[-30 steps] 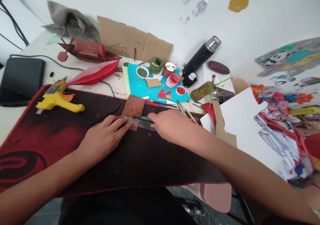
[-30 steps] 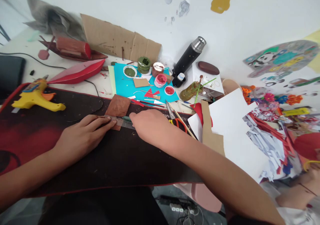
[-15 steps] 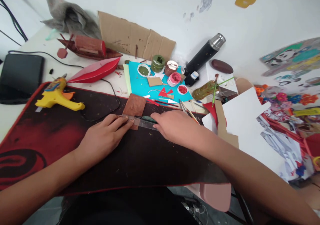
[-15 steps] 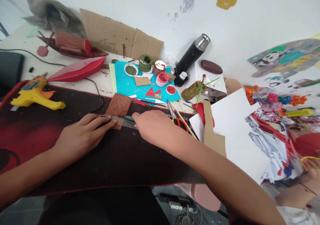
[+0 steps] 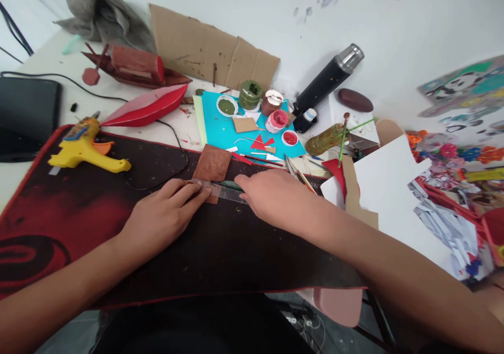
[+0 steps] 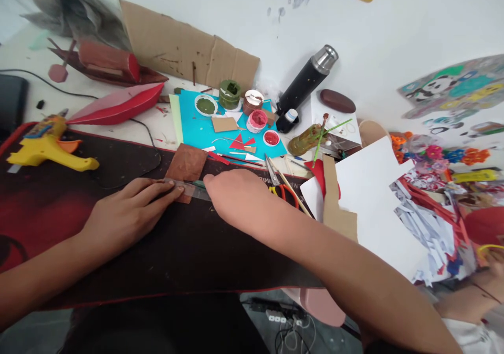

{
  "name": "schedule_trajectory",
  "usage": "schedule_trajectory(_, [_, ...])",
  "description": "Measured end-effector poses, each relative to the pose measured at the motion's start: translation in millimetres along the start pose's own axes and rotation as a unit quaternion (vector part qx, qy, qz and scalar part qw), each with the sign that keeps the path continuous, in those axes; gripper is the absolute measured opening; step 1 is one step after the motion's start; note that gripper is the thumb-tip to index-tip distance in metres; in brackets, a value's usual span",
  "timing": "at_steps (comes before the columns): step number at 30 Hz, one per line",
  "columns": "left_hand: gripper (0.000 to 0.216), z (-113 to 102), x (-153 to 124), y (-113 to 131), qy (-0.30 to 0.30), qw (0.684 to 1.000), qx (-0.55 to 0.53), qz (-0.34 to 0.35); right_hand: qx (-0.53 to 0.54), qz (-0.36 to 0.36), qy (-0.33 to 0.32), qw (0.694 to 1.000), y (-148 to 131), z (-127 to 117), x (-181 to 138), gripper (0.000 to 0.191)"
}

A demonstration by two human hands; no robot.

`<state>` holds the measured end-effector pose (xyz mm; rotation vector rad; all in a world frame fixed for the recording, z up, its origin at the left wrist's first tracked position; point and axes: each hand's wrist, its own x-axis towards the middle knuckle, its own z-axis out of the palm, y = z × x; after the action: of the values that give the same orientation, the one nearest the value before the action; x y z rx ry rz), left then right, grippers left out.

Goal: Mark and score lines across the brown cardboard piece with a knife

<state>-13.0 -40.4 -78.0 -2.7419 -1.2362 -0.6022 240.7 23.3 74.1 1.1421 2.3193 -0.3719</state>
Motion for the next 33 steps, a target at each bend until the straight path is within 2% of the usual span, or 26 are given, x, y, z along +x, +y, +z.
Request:
schedule_trajectory(5, [0.042, -0.2, -0.2, -1.0, -0.006, 1.0, 0.008, 0.006, -0.026, 0.001, -0.004, 1.0, -11.0, -4.9, 2.3, 0.03])
schedule_trajectory(9, [0.044, 0.9, -1.4, -1.0, -0.01, 1.0, -0.012, -0.003, -0.013, -0.005, 0.024, 1.0, -3.5, 6.6, -3.7, 0.023])
schedule_trajectory(13, [0.045, 0.9, -0.7, -1.1, -0.022, 1.0, -0.017, -0.006, 0.069, 0.03, 0.075, 0.994, 3.8, 25.3, -14.6, 0.029])
schedule_trajectory(18, [0.04, 1.9, 3.1, -1.7, -0.007, 1.0, 0.011, 0.018, 0.2, 0.059, 0.146, 0.967, 3.7, 55.2, -17.2, 0.03])
schedule_trajectory(20, [0.039, 2.8, 4.2, -1.2, 0.003, 1.0, 0.014, 0.011, 0.221, 0.059, 0.143, 0.963, 3.9, 67.8, -13.7, 0.03])
schedule_trajectory(24, [0.038, 3.5, 4.8, 0.2, 0.018, 1.0, 0.024, 0.001, 0.193, 0.087, 0.113, 0.971, 5.7, 84.7, -6.7, 0.041])
schedule_trajectory(27, [0.038, 2.9, 5.0, 0.3, 0.021, 0.999, 0.025, 0.014, 0.18, 0.11, 0.106, 0.972, 6.3, 88.6, -4.8, 0.045])
schedule_trajectory(33, [0.037, 1.6, 5.9, 0.0, 0.012, 0.999, -0.034, -0.005, 0.179, 0.124, 0.091, 0.972, 2.5, 88.3, -7.4, 0.036])
